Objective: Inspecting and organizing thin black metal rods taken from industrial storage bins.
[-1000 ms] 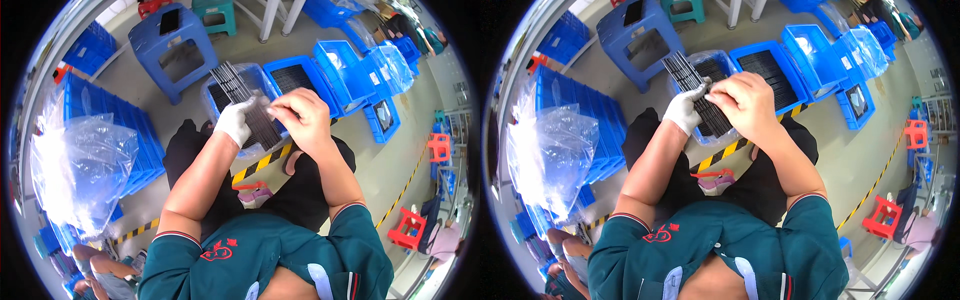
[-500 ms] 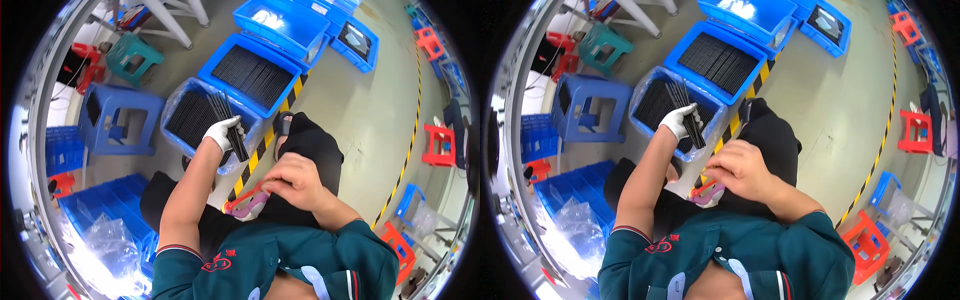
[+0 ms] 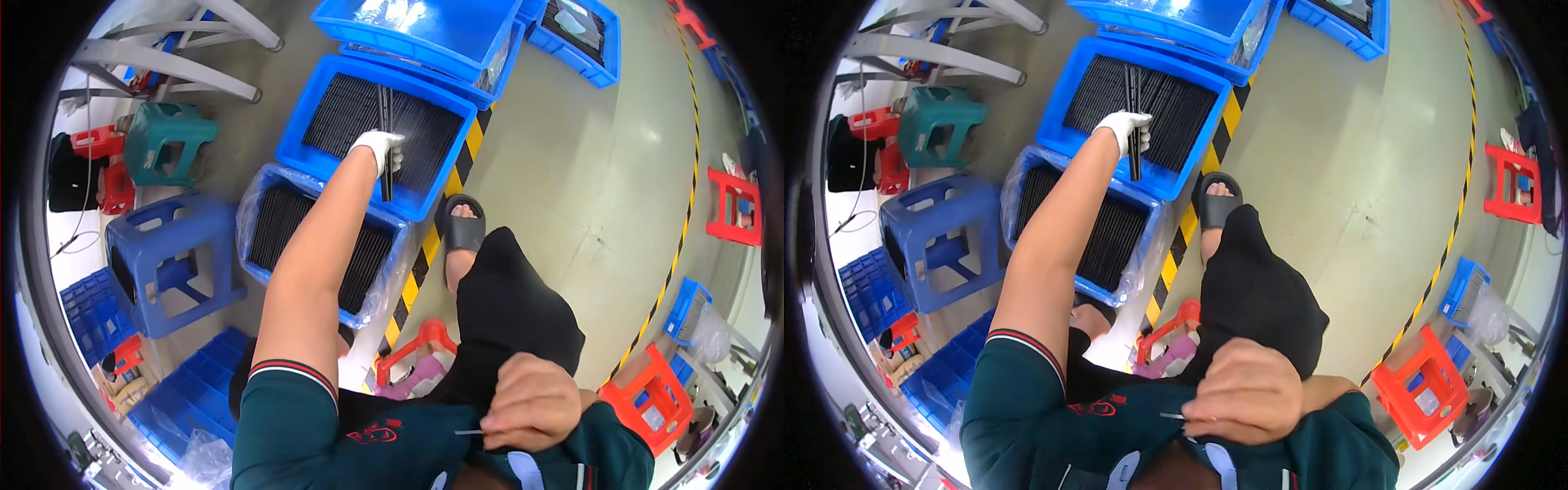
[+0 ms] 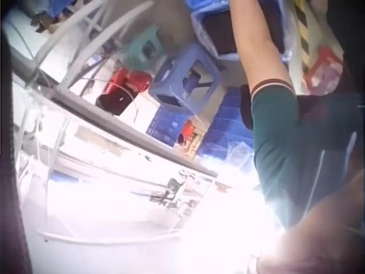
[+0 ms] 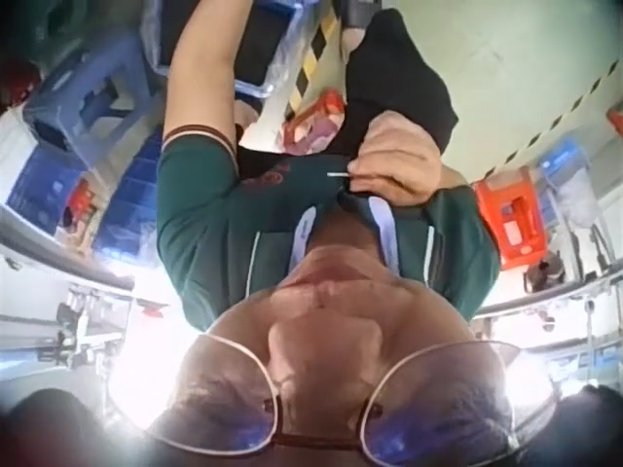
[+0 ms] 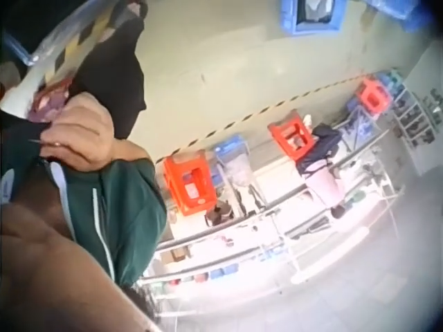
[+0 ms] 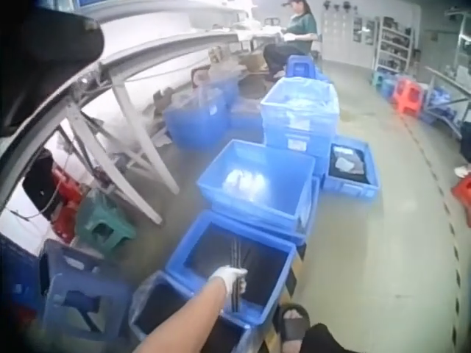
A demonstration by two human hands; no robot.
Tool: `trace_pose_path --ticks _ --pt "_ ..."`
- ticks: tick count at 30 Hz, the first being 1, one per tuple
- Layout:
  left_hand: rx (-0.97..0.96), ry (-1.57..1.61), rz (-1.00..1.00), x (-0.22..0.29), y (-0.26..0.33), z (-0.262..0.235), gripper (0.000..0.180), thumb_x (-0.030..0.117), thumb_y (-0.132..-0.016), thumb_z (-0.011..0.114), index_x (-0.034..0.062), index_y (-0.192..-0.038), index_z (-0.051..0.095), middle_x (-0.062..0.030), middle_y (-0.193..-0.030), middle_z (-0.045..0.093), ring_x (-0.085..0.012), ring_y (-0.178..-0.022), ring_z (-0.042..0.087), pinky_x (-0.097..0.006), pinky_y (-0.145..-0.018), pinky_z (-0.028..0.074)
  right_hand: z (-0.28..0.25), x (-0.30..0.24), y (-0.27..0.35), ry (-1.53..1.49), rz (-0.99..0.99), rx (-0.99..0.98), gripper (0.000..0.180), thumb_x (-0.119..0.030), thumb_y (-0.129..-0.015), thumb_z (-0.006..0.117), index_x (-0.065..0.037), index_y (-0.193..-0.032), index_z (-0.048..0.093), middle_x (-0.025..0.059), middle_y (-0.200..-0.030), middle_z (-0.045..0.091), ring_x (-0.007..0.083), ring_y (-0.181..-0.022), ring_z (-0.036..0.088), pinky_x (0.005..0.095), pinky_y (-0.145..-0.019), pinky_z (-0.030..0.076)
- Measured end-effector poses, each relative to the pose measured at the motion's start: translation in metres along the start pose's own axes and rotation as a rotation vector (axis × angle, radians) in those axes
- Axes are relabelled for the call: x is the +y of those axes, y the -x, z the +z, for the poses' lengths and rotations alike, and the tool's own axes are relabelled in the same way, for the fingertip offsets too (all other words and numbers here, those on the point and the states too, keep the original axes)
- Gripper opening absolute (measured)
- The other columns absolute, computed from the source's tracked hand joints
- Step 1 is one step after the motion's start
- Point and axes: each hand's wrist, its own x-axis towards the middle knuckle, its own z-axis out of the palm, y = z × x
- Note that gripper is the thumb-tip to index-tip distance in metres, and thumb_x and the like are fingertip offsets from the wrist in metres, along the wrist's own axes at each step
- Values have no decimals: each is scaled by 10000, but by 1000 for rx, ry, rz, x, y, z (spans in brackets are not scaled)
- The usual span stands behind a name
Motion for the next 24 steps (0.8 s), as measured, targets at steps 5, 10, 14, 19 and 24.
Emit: trace_pose_path --ticks 5,10,14,19,24 --pt "23 -270 -137 -22 -86 20 167 169 -862 653 101 -743 557 -37 -602 530 -203 -508 537 -375 -459 444 -17 6 6 -127 75 76 229 -89 -768 781 1 -965 709 103 -883 653 217 -769 598 324 -650 457" --pt "339 -496 -134 -52 -147 -7 330 164 -818 706 85 -1123 610 -89 -761 640 -251 -634 635 -436 -552 506 -25 9 -17 -167 -23 58 172 -106 -831 711 27 -928 663 130 -892 626 244 -723 553 370 -619 422" --pt "434 -941 -42 -25 -99 71 404 190 -831 659 116 -1219 575 -142 -1254 605 -324 -1157 588 -420 -929 502 -30 14 -15 -122 40 110 174 -111 -832 711 29 -923 664 128 -866 626 242 -718 553 366 -611 420" --pt "717 -1113 225 -23 -71 77 260 152 -874 606 84 -1125 611 -122 -1146 589 -275 -1088 585 -387 -855 536 -24 15 -18 -142 23 152 163 -113 -843 699 31 -910 663 129 -841 628 239 -702 552 364 -599 418" --pt "707 -1135 389 -30 -68 63 292 215 -849 649 83 -1108 616 -131 -1114 589 -301 -1063 582 -412 -846 529 -25 14 -16 -139 33 133 162 -119 -848 695 27 -909 663 128 -842 631 239 -704 552 367 -608 421"
